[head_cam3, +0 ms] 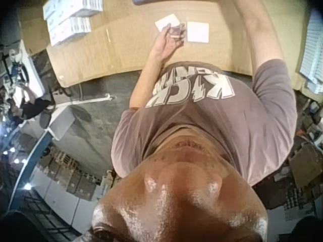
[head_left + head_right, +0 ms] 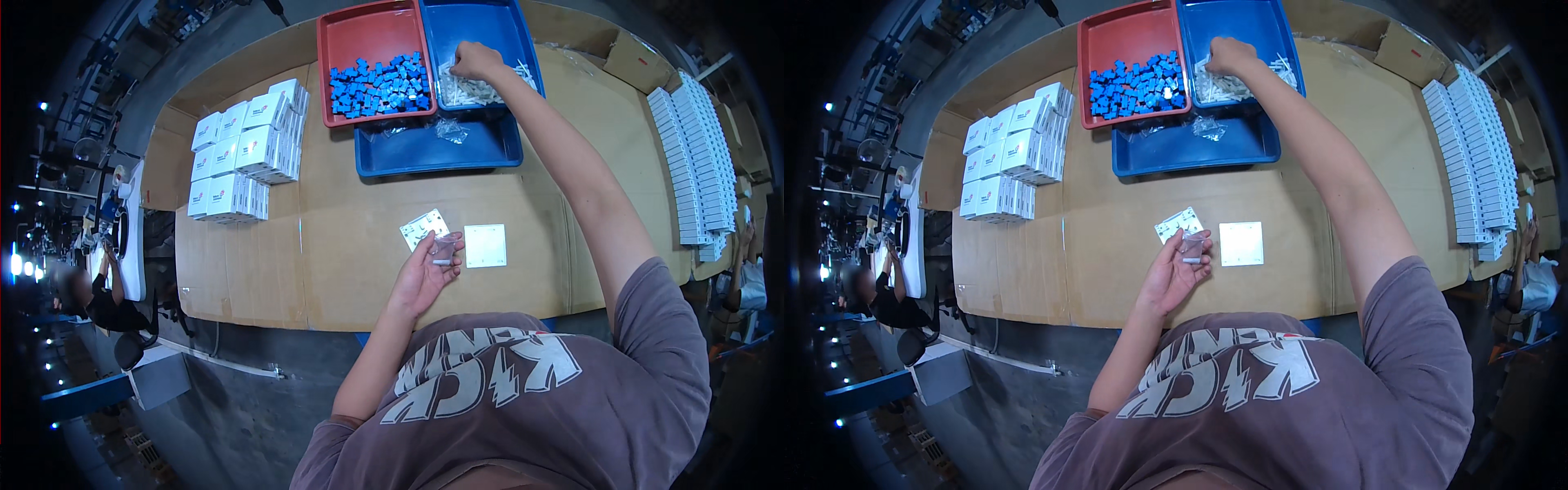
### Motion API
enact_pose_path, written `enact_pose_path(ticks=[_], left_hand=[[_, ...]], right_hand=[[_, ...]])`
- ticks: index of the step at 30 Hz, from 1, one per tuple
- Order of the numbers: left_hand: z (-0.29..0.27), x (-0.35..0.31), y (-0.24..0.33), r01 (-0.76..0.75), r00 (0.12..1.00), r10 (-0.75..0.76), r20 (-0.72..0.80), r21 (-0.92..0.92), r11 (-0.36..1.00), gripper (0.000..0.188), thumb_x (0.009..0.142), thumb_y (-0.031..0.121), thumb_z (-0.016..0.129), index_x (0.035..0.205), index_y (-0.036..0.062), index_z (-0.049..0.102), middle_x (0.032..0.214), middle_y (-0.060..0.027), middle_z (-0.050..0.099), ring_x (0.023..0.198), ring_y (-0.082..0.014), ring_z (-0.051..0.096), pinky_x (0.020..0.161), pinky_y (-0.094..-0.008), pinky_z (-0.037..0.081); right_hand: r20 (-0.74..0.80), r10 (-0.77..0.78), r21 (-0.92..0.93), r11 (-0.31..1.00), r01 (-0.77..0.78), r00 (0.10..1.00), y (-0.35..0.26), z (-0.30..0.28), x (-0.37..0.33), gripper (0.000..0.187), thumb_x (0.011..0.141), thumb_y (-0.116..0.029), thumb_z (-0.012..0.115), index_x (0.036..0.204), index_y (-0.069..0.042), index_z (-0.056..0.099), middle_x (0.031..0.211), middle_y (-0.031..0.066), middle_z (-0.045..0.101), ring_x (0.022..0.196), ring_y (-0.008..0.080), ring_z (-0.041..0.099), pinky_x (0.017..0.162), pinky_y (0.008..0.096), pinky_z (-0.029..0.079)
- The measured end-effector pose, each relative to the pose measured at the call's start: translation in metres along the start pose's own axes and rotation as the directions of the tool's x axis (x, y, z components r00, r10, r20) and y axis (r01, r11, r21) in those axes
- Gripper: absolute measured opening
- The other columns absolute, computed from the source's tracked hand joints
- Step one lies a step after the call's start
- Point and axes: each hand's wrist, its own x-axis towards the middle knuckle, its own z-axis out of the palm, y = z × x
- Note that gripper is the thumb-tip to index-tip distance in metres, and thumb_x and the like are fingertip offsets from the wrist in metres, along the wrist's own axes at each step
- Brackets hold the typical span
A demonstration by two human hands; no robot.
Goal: The person assembles small electronic components by hand into plastic housings, then packages the assembled units into small boxes.
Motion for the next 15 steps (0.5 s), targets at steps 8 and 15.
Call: enact_pose_path(ticks=[8,15], left_hand=[[0.001,0.002,0.002,0.005,0.999,-0.005,0.041,0.000,1.000,0.053,0.112,0.042,0.046,0.140,-0.0004,0.056,0.115,-0.0069,0.070,0.093,-0.0172,0.066,0.086,-0.0325,0.056],[0.006,0.005,0.014,-0.077,0.987,0.101,0.122,-0.186,0.979,0.054,0.111,0.044,0.047,0.146,0.0025,0.052,0.122,-0.0067,0.069,0.095,-0.0186,0.066,0.087,-0.0370,0.056]], right_hand=[[0.007,-0.035,0.069,0.997,0.034,0.999,0.007,0.001,-0.001,0.036,0.082,-0.032,0.076,0.110,-0.010,0.078,0.113,0.0149,0.077,0.110,0.0355,0.072,0.094,0.0486,0.057],[-0.254,0.096,0.906,0.372,0.203,0.962,0.061,-0.006,-0.030,0.019,0.092,-0.017,0.077,0.096,0.002,0.078,0.085,0.0062,0.073,0.064,0.0057,0.055,0.058,0.0223,0.042]])
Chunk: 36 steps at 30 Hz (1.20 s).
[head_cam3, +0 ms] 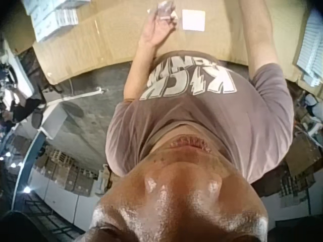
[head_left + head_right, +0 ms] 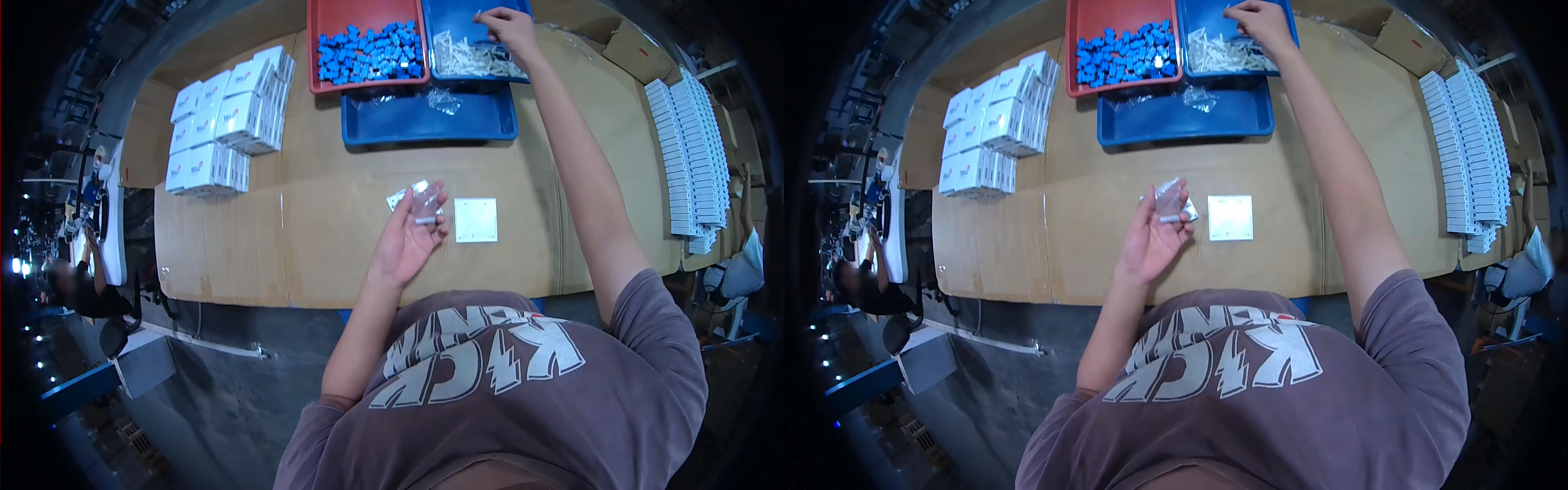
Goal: The person assembles small electronic components by hand into plastic housings, then packages the assembled units into small boxes.
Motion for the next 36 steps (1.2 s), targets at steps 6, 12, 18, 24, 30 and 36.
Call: enact_pose_path(ticks=[6,12,18,24,30,36], left_hand=[[0.012,0.001,0.009,-0.033,0.999,0.032,0.006,0.044,0.998,0.053,0.111,0.044,0.049,0.142,0.0027,0.056,0.121,-0.0072,0.068,0.092,-0.0160,0.063,0.085,-0.0325,0.054],[0.011,0.012,0.004,0.010,1.000,-0.009,-0.015,0.087,0.996,0.050,0.112,0.043,0.047,0.140,0.0032,0.058,0.119,-0.0070,0.071,0.092,-0.0183,0.067,0.086,-0.0355,0.057],[0.016,0.017,-0.002,-0.004,0.997,0.021,-0.077,0.222,0.975,0.044,0.111,0.043,0.049,0.130,0.0049,0.061,0.117,-0.0096,0.072,0.093,-0.0167,0.066,0.084,-0.0313,0.054],[0.023,0.016,-0.009,-0.003,0.993,0.040,-0.107,0.322,0.947,0.043,0.111,0.043,0.050,0.127,0.0044,0.063,0.118,-0.0112,0.073,0.094,-0.0165,0.068,0.083,-0.0308,0.055],[0.022,0.011,-0.009,0.042,0.994,-0.004,-0.105,0.359,0.933,0.042,0.113,0.041,0.047,0.131,0.0059,0.060,0.121,-0.0114,0.072,0.095,-0.0161,0.068,0.088,-0.0331,0.056],[0.022,0.011,-0.011,0.064,0.993,-0.024,-0.115,0.357,0.932,0.040,0.113,0.038,0.047,0.133,0.0060,0.059,0.123,-0.0131,0.072,0.097,-0.0162,0.069,0.090,-0.0338,0.057]], right_hand=[[0.122,0.147,0.360,0.915,-0.182,0.982,-0.043,0.026,-0.144,0.013,0.088,-0.006,0.078,0.100,-0.004,0.071,0.093,0.0052,0.076,0.058,0.0047,0.046,0.052,0.0198,0.033],[0.347,0.299,0.189,0.906,-0.378,0.889,-0.053,0.050,-0.250,0.011,0.094,-0.006,0.073,0.103,-0.002,0.069,0.091,0.0058,0.073,0.062,0.0024,0.047,0.058,0.0199,0.037],[0.569,0.193,0.003,0.972,-0.236,0.799,-0.074,0.043,-0.261,0.015,0.092,-0.007,0.073,0.106,-0.007,0.076,0.076,-0.0057,0.063,0.066,0.0004,0.047,0.061,0.0219,0.040],[0.642,0.176,-0.091,0.984,-0.153,0.747,-0.093,0.037,-0.255,0.014,0.094,-0.007,0.071,0.106,-0.003,0.076,0.080,-0.0010,0.067,0.071,0.0036,0.055,0.063,0.0230,0.042],[0.740,0.244,-0.222,0.968,-0.114,0.628,-0.096,0.035,-0.239,0.014,0.094,-0.008,0.069,0.104,-0.002,0.076,0.087,0.0052,0.074,0.082,0.0119,0.065,0.074,0.0302,0.051],[0.811,0.154,-0.184,0.983,-0.004,0.564,-0.086,0.042,-0.235,0.013,0.092,-0.008,0.072,0.103,0.000,0.076,0.090,0.0067,0.074,0.083,0.0155,0.064,0.078,0.0319,0.051]])
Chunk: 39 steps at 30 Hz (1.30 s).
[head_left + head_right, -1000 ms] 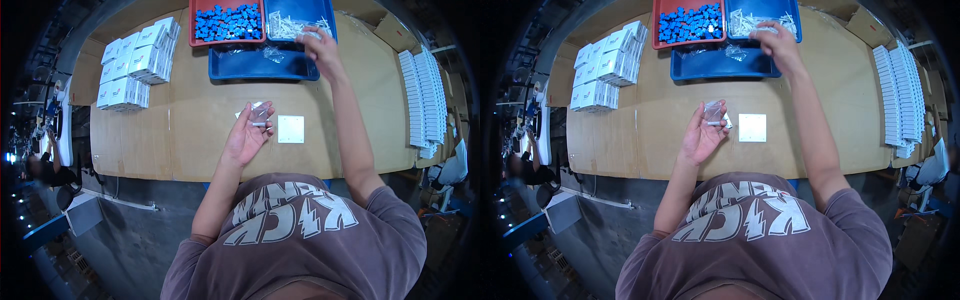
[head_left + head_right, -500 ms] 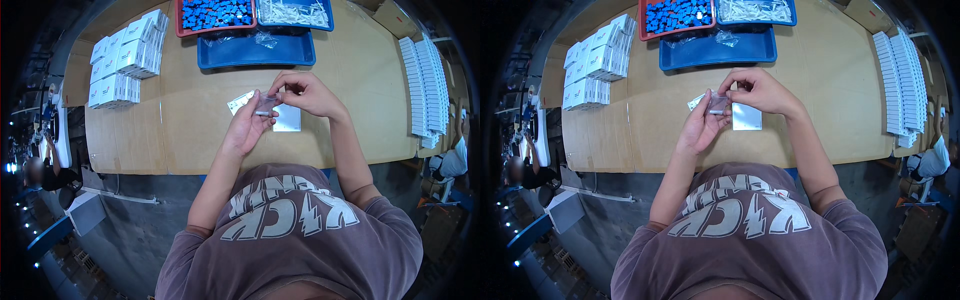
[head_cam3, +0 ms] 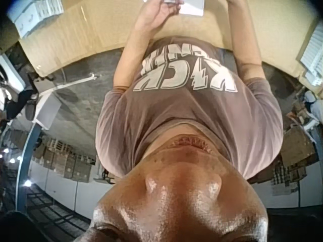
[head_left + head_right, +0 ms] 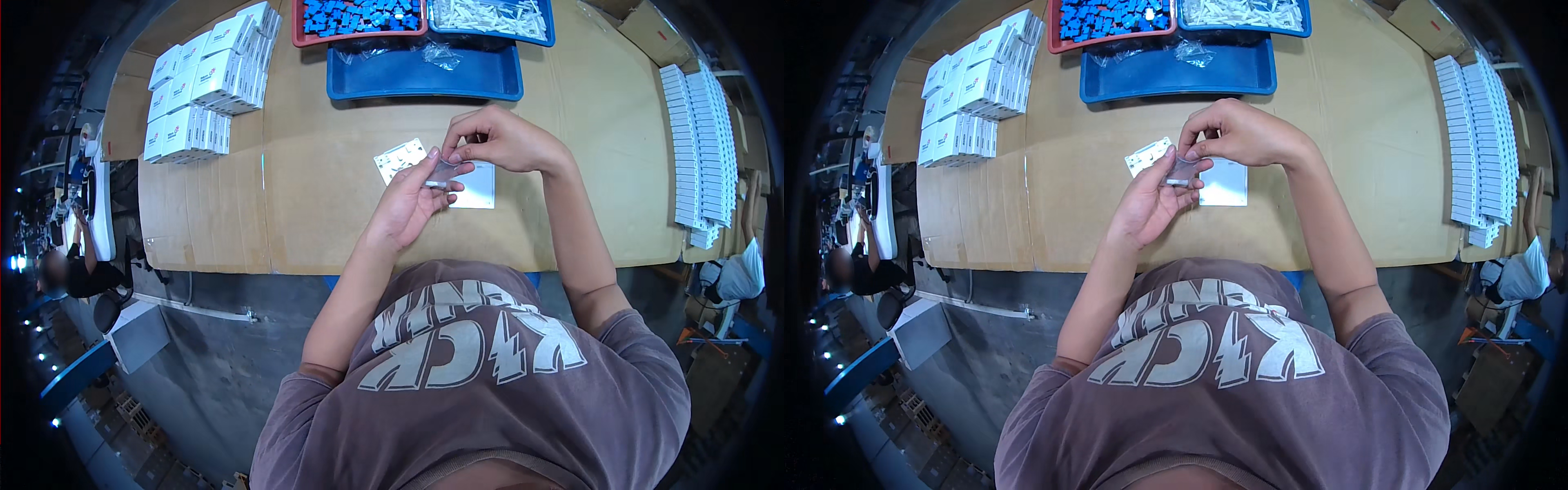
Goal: The person assembles small electronic components by hand into plastic housings, then packages the assembled units into small boxes.
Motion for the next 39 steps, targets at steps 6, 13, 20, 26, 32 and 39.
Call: enact_pose_path(ticks=[6,13,20,26,32,39], left_hand=[[-0.003,0.002,-0.003,-0.007,1.000,0.007,0.001,-0.047,0.999,0.040,0.111,0.039,0.052,0.125,0.0038,0.064,0.118,-0.0132,0.074,0.093,-0.0155,0.070,0.082,-0.0296,0.057],[-0.008,0.004,-0.002,-0.025,0.998,0.029,0.048,-0.079,0.997,0.038,0.113,0.038,0.047,0.130,0.0065,0.059,0.117,-0.0103,0.071,0.098,-0.0178,0.070,0.089,-0.0339,0.058],[-0.014,0.003,-0.003,-0.039,0.999,0.040,0.031,-0.034,0.999,0.036,0.112,0.036,0.049,0.130,0.0056,0.058,0.112,-0.0091,0.071,0.101,-0.0207,0.068,0.090,-0.0378,0.057],[-0.008,0.004,0.001,-0.039,0.998,0.040,0.037,-0.037,0.999,0.036,0.112,0.035,0.050,0.130,0.0048,0.059,0.111,-0.0083,0.070,0.100,-0.0209,0.068,0.091,-0.0388,0.057],[-0.015,0.006,-0.007,-0.046,0.997,0.048,0.053,-0.025,0.999,0.038,0.112,0.035,0.049,0.132,0.0034,0.059,0.113,-0.0081,0.072,0.100,-0.0207,0.068,0.090,-0.0371,0.058],[-0.009,0.002,-0.001,0.000,0.999,0.003,0.039,-0.070,0.998,0.053,0.111,0.046,0.046,0.138,0.0020,0.059,0.121,-0.0107,0.071,0.097,-0.0165,0.066,0.085,-0.0314,0.055]], right_hand=[[0.008,-0.003,-0.019,1.000,0.003,1.000,0.000,0.003,-0.001,0.013,0.094,-0.008,0.071,0.102,0.001,0.077,0.108,0.0076,0.071,0.090,0.0163,0.064,0.080,0.0322,0.051],[0.032,0.048,0.220,0.974,-0.054,0.998,0.006,0.011,0.000,0.034,0.110,-0.025,0.056,0.112,0.004,0.074,0.125,0.0108,0.068,0.106,0.0176,0.066,0.094,0.0328,0.053],[0.124,0.060,0.046,0.997,-0.066,0.990,0.011,0.023,0.007,0.042,0.112,-0.029,0.051,0.119,0.008,0.070,0.129,0.0127,0.068,0.110,0.0229,0.065,0.096,0.0360,0.052],[0.011,0.039,0.203,0.978,-0.040,0.999,0.013,0.017,0.002,0.043,0.112,-0.031,0.051,0.119,0.008,0.070,0.125,0.0115,0.070,0.109,0.0231,0.067,0.097,0.0358,0.052],[0.057,0.067,0.195,0.978,-0.077,0.996,0.011,0.003,0.002,0.037,0.109,-0.029,0.058,0.120,0.003,0.072,0.124,0.0102,0.072,0.107,0.0172,0.067,0.095,0.0347,0.053],[-0.627,-0.057,-0.195,0.977,-0.085,0.777,0.069,-0.114,0.019,0.023,0.104,-0.017,0.062,0.116,-0.001,0.074,0.110,0.0054,0.077,0.097,0.0177,0.069,0.087,0.0340,0.055]])
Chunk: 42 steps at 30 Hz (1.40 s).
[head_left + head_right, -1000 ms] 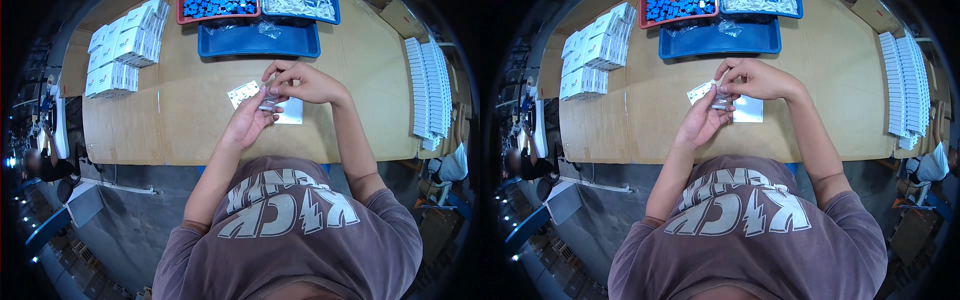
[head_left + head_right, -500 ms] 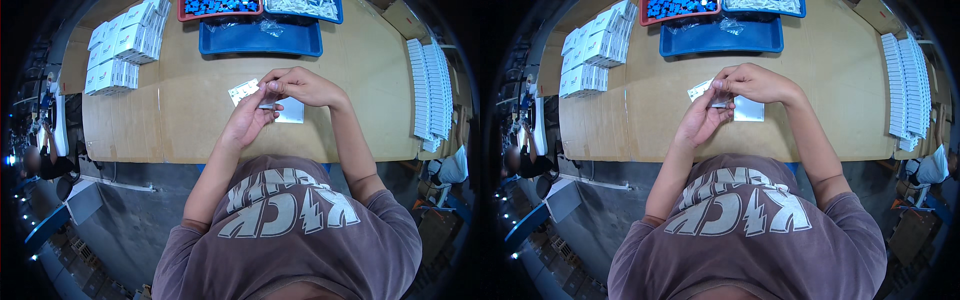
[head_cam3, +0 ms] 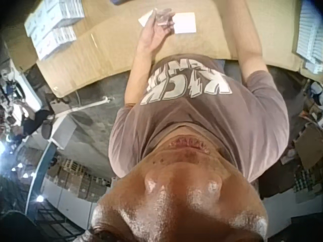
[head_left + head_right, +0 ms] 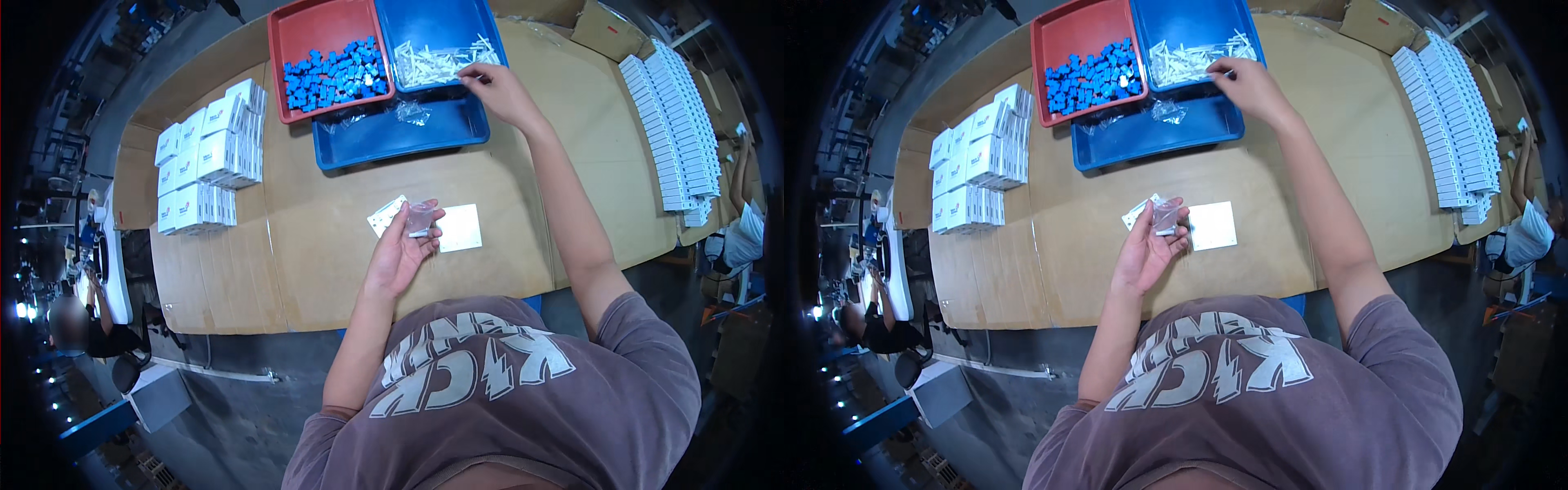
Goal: The person assembles small electronic components by hand into plastic housings, then packages the assembled units into small boxes.
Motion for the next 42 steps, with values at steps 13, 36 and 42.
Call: enact_pose_path(ticks=[13,36,42], left_hand=[[0.000,-0.008,-0.002,0.000,1.000,0.000,0.009,-0.032,0.999,0.052,0.112,0.042,0.045,0.140,-0.0003,0.057,0.119,-0.0104,0.071,0.094,-0.0188,0.067,0.086,-0.0330,0.056],[-0.010,0.000,-0.004,-0.028,0.999,0.023,-0.041,-0.120,0.992,0.050,0.111,0.045,0.048,0.135,0.0035,0.059,0.123,-0.0121,0.072,0.094,-0.0176,0.067,0.085,-0.0327,0.054],[-0.006,0.000,-0.007,-0.003,1.000,0.002,-0.013,-0.081,0.997,0.045,0.111,0.044,0.049,0.135,0.0062,0.059,0.123,-0.0124,0.072,0.095,-0.0199,0.070,0.087,-0.0350,0.057]], right_hand=[[-0.345,0.133,-0.238,0.945,-0.224,0.929,0.056,-0.023,0.048,0.017,0.094,-0.022,0.073,0.103,-0.008,0.076,0.103,0.0090,0.077,0.090,0.0236,0.072,0.079,0.0380,0.056],[0.320,0.208,0.606,0.705,-0.368,0.924,-0.064,0.085,-0.113,0.015,0.098,-0.008,0.072,0.111,-0.001,0.070,0.098,0.0039,0.077,0.077,0.0053,0.065,0.071,0.0224,0.053],[0.424,0.111,0.411,0.861,-0.300,0.899,-0.075,0.080,-0.109,0.012,0.094,-0.009,0.076,0.103,-0.002,0.075,0.077,-0.0042,0.064,0.069,0.0025,0.055,0.062,0.0219,0.041]])
